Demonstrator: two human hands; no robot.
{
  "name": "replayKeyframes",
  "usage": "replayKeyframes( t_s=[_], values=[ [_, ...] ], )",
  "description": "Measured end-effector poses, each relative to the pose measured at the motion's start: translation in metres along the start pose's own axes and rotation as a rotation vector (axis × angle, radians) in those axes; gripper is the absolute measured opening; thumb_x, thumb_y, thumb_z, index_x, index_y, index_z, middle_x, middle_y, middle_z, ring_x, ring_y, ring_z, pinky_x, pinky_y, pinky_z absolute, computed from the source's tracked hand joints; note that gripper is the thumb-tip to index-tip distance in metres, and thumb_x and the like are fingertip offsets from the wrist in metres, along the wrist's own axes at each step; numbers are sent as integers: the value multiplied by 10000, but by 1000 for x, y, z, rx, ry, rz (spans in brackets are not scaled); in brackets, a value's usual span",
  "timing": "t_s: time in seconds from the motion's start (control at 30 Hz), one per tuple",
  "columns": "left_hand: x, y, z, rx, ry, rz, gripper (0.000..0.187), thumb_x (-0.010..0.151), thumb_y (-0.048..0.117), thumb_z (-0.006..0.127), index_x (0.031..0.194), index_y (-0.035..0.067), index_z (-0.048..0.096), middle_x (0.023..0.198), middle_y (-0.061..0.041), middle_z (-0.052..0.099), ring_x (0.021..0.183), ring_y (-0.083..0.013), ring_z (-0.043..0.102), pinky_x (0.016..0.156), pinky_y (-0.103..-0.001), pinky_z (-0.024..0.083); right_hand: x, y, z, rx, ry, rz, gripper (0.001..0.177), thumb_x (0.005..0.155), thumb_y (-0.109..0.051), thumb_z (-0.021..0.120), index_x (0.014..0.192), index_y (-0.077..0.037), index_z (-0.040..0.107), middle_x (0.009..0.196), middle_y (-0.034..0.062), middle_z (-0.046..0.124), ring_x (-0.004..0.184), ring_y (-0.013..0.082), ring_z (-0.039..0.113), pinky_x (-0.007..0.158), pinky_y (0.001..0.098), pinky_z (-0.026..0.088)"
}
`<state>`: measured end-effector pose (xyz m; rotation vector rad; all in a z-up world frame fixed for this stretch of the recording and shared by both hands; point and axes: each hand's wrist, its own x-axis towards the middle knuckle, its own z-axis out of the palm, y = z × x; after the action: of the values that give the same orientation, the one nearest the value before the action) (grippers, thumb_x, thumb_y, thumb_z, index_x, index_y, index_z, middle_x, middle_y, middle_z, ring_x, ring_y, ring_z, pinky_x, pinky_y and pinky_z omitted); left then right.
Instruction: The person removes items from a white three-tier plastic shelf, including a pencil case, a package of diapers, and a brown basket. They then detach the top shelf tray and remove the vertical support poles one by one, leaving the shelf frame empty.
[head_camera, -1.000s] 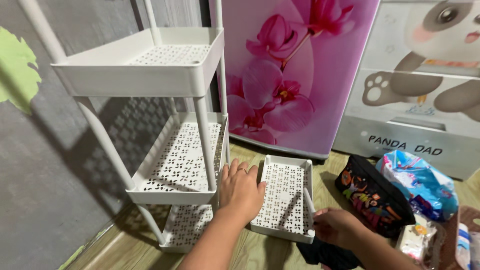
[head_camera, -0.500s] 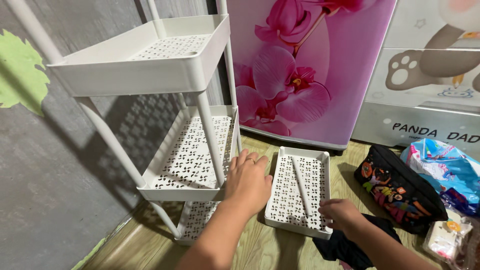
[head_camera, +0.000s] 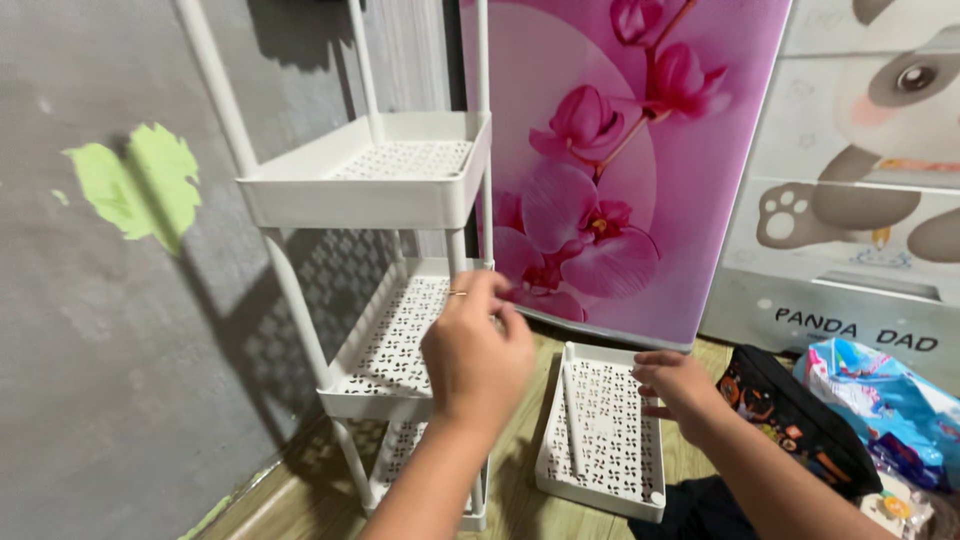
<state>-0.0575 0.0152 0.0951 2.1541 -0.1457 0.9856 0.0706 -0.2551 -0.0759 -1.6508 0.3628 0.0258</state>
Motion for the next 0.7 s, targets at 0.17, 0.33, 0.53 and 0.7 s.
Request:
replayKeyframes(
  t_s=[0.17,0.33,0.53,0.7],
  values=[
    [10,-10,-16,82,-39,-299,506,822,232,749,1236,78,501,1217,-176,618,1013,-365,684,826,-480,530,-28,-56,8,3,15,-81,251,919,-116,684,1157,-57,738,1008,81,694,919,235,659,781,425,600],
    [31,-32,-1,210,-390,-341,401,930,132,621,1262,2,438,1126,-251,681,1015,-403,702,860,-484,570,-55,-94,9,-36,7,-156,235,920,-115,690,1140,-50,743,995,108,681,921,237,658,774,403,604],
    [44,-27,25,-26,-511,-322,203,990,70,509,1160,-39,485,963,-239,727,692,-338,765,643,-429,622,-67,-99,-20,-121,11,-228,250,931,-133,676,1151,-34,741,993,118,690,908,220,665,773,398,605],
    [58,-17,69,-143,-549,-280,172,980,60,533,1120,-29,486,976,-214,702,642,-309,754,586,-416,630,-78,-91,-48,-172,24,-229,265,926,-157,673,1147,-39,756,972,107,715,903,211,682,776,387,610]
  ],
)
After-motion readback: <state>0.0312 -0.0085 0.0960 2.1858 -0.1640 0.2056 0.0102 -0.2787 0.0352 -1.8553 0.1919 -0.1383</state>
